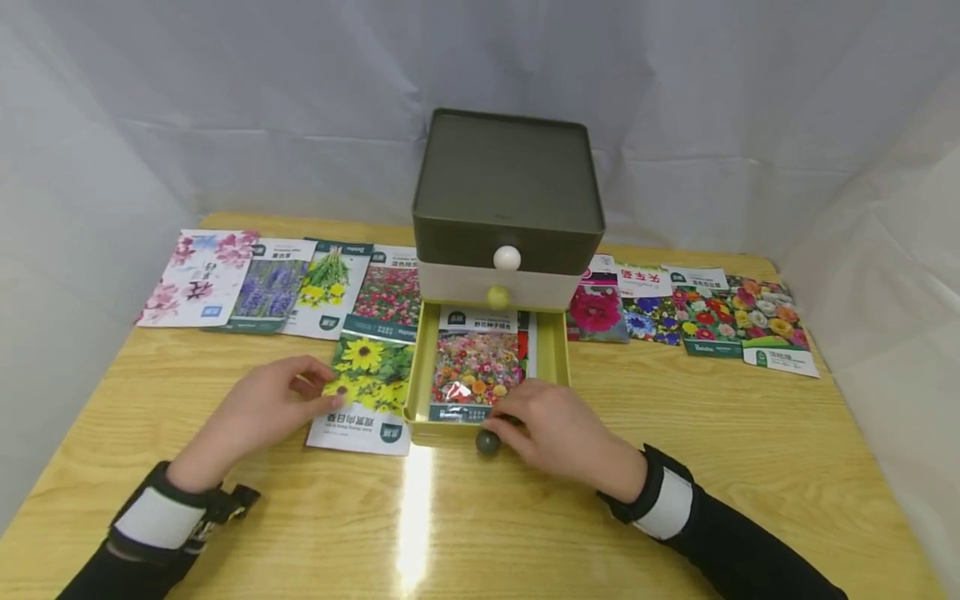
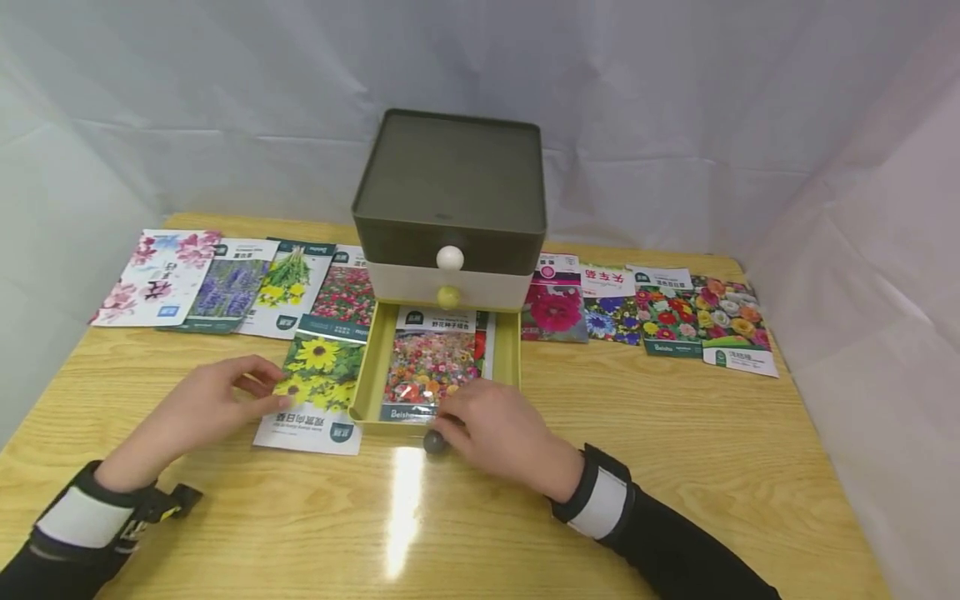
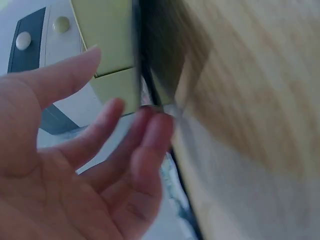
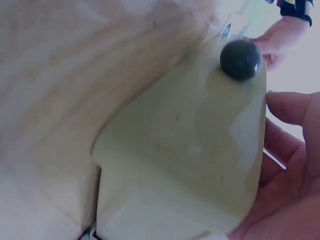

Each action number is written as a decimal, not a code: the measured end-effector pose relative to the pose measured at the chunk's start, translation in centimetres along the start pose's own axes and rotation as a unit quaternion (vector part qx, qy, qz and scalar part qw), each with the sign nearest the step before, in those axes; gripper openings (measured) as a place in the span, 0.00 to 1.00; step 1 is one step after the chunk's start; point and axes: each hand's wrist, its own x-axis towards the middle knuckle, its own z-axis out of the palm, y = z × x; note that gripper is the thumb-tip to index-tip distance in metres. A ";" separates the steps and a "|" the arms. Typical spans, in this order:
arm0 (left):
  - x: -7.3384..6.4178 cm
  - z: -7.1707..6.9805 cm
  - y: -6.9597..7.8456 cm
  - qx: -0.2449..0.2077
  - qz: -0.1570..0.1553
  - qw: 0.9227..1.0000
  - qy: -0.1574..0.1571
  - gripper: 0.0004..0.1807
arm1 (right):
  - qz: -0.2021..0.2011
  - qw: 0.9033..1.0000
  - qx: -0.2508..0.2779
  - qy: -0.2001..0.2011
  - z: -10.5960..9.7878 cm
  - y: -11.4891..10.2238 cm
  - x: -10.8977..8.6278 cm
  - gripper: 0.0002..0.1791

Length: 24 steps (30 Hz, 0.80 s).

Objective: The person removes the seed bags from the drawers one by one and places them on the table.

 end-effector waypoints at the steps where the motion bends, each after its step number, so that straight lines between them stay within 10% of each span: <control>1: -0.1 -0.1 0.2 0.019 0.001 1.000 0.000 0.31 | 0.005 1.000 -0.003 -0.002 -0.1 0.2 0.0 0.11; 7: -0.4 -0.4 1.7 0.102 0.032 0.994 0.033 0.31 | 0.027 0.999 -0.022 -0.012 -0.8 1.4 0.3 0.09; 13: 0.2 0.1 4.8 0.128 0.131 0.978 0.102 0.25 | 0.023 1.000 -0.016 -0.015 -1.0 2.3 0.9 0.07; 24: 4.5 3.9 10.2 0.240 0.345 0.896 0.144 0.10 | 0.047 0.996 -0.069 -0.034 -0.7 3.3 1.6 0.09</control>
